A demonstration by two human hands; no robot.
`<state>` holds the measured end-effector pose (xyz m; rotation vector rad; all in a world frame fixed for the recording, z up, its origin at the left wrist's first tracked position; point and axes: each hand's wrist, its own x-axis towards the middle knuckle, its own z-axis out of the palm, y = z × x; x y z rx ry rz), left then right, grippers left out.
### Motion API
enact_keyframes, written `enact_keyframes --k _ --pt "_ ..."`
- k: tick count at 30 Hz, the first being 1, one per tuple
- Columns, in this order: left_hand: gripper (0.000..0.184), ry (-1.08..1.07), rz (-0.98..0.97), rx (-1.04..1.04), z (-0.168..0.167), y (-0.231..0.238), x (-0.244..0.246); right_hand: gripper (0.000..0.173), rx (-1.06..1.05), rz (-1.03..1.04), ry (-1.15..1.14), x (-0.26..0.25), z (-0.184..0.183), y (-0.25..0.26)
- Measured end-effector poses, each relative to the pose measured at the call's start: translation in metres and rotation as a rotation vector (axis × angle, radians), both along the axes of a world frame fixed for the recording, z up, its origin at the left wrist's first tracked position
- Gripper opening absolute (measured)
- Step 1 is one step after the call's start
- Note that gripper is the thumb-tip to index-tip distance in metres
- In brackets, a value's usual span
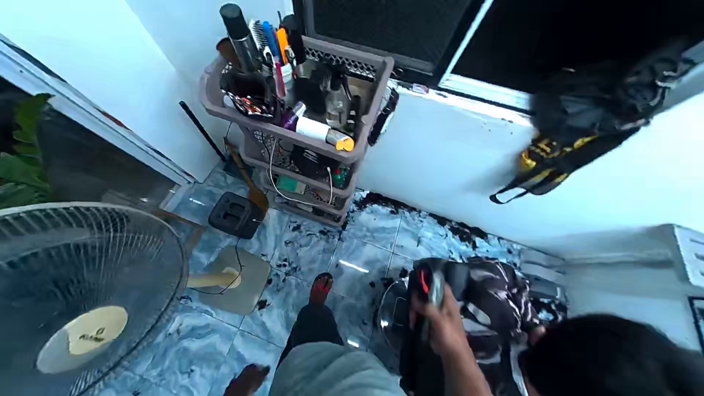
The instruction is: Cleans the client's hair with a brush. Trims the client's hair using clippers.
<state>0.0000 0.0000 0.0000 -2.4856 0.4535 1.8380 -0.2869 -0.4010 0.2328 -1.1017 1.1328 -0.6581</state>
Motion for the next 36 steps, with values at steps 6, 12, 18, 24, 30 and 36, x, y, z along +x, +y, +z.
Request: enact_keyframes --k 6,12,18,24,30,36 --pt "0.06 -0.092 0.259 -0.586 0.068 -0.198 0.1 0.031 -0.152 -0.261 -0.612 0.216 0.024 -0.268" --pt "0.059 -0.334 0.318 -0.66 0.121 -0.187 0.181 0.065 -0.341 -0.592 -0.566 0.308 0.034 -0.375" --pt "0.063 -0.396 0.197 -0.684 0.169 -0.239 0.206 0.059 -0.367 -0.744 -0.587 0.316 0.026 -0.373" --pt "0.053 -0.747 -0.258 -1.125 0.267 -0.459 0.232 0.071 -0.498 -0.756 -0.512 0.313 0.025 -0.379" --pt "0.055 -1.072 -0.772 -0.774 0.294 -0.63 0.264 0.048 0.081 -0.828 -0.638 0.296 -0.009 -0.38" --pt "0.03 -1.091 -0.976 -0.905 0.329 -0.599 0.272 0.067 0.596 -0.563 -0.45 0.254 -0.054 -0.332"
